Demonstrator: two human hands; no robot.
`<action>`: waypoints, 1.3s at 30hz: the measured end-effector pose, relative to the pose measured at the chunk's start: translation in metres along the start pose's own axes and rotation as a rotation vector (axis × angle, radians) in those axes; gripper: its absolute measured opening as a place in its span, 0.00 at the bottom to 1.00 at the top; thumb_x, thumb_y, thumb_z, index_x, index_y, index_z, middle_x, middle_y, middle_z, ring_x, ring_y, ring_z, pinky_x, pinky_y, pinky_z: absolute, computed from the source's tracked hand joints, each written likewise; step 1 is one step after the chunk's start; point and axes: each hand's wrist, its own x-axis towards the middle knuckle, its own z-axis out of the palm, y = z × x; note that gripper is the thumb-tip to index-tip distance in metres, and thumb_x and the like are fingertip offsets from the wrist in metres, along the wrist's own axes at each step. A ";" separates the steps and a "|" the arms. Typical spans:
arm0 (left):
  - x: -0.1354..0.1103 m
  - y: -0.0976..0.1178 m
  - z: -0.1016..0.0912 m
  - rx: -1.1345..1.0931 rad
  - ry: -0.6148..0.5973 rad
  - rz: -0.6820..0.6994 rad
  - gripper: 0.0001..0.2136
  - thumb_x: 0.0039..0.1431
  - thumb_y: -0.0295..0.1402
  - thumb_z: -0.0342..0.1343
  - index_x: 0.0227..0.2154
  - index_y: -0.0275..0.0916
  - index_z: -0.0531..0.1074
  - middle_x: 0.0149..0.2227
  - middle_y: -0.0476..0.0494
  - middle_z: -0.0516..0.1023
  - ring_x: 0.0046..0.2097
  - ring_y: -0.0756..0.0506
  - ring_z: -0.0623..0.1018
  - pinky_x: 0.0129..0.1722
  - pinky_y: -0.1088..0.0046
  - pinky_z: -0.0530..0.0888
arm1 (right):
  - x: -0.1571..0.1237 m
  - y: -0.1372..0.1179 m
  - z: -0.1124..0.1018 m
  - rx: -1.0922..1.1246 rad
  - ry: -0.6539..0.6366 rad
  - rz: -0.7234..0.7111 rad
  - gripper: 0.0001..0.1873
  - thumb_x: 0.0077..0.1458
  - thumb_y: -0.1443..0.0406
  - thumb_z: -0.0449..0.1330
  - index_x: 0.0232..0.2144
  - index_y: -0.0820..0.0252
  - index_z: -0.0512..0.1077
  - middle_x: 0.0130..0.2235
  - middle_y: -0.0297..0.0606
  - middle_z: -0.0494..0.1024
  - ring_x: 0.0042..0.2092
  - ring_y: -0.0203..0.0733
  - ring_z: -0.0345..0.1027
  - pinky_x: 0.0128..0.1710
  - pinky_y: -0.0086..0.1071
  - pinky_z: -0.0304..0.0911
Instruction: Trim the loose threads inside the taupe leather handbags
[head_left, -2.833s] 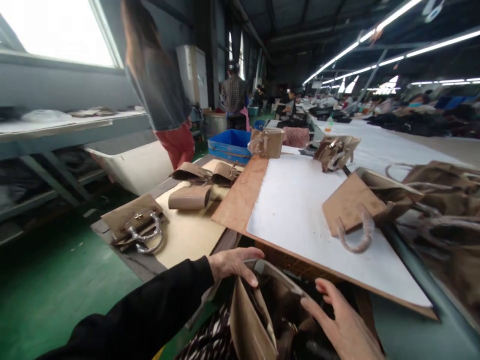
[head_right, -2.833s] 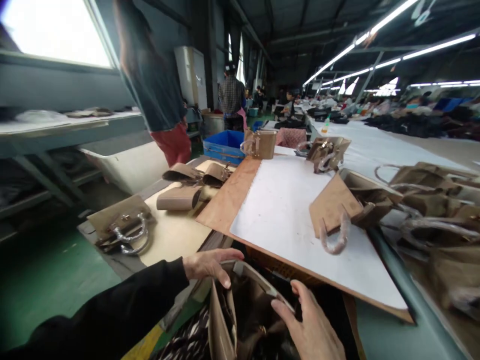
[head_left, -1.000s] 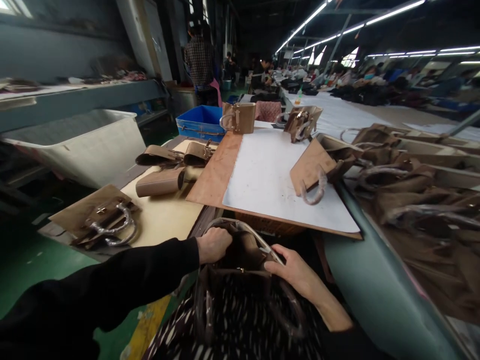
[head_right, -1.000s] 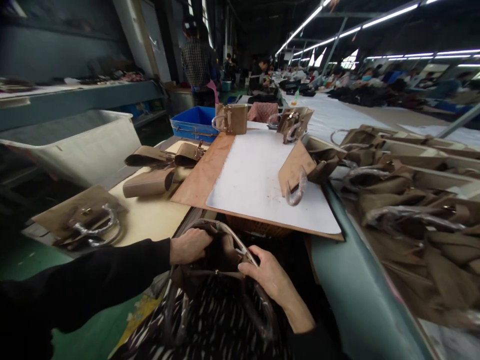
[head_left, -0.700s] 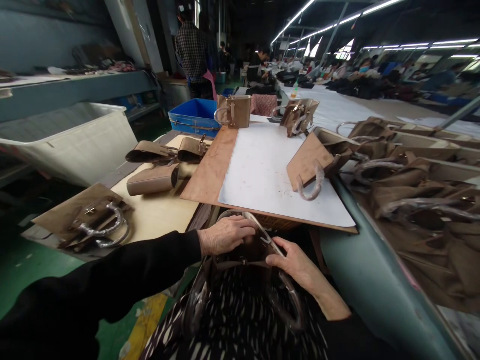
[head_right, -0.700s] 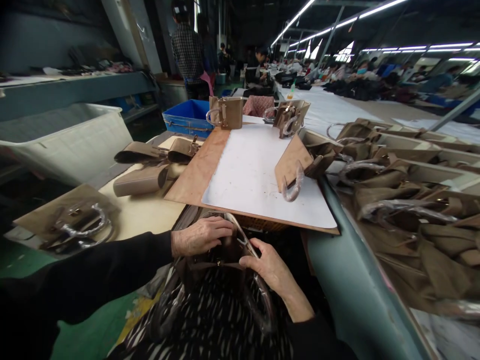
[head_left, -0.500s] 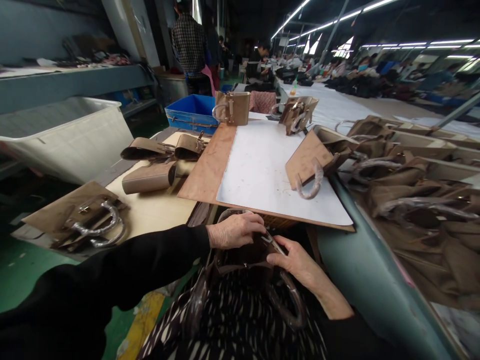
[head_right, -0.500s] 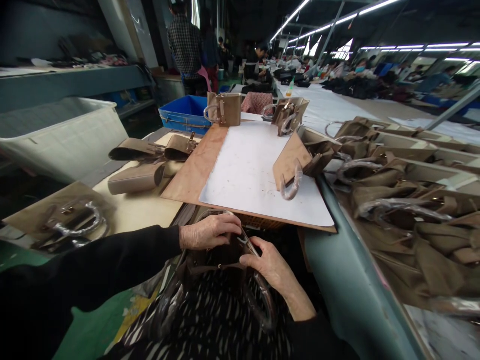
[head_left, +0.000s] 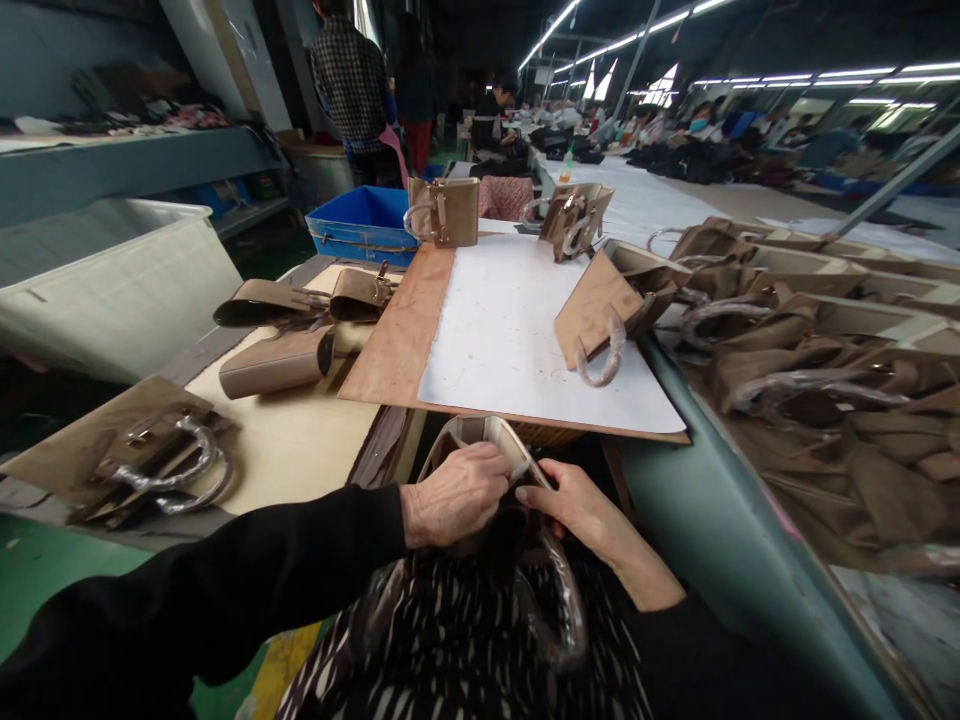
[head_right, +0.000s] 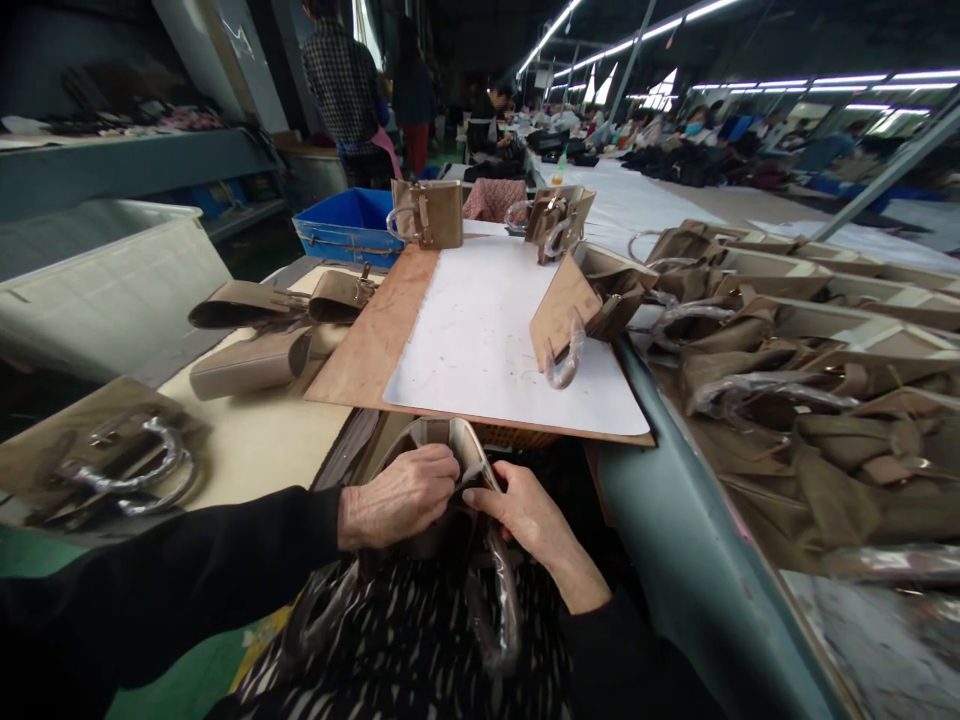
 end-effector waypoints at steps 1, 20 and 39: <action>-0.001 0.000 0.001 -0.032 -0.030 -0.001 0.08 0.57 0.27 0.44 0.26 0.35 0.66 0.32 0.45 0.68 0.34 0.49 0.67 0.37 0.72 0.66 | 0.001 0.000 0.001 -0.005 -0.003 0.002 0.13 0.44 0.59 0.59 0.31 0.62 0.66 0.20 0.27 0.64 0.16 0.28 0.54 0.14 0.24 0.51; 0.001 -0.017 -0.007 -0.343 -0.158 -0.134 0.16 0.51 0.26 0.50 0.43 0.43 0.71 0.27 0.50 0.75 0.28 0.51 0.71 0.30 0.81 0.63 | -0.002 0.006 0.000 -0.036 0.026 0.000 0.15 0.43 0.60 0.60 0.34 0.62 0.70 0.23 0.28 0.67 0.23 0.30 0.55 0.24 0.25 0.52; 0.037 -0.035 0.018 -0.421 -0.298 -0.503 0.08 0.46 0.33 0.56 0.29 0.39 0.77 0.29 0.47 0.77 0.34 0.46 0.74 0.33 0.77 0.68 | -0.013 -0.001 0.010 -0.354 0.124 -0.132 0.07 0.47 0.63 0.54 0.26 0.59 0.70 0.29 0.32 0.69 0.31 0.36 0.60 0.32 0.28 0.53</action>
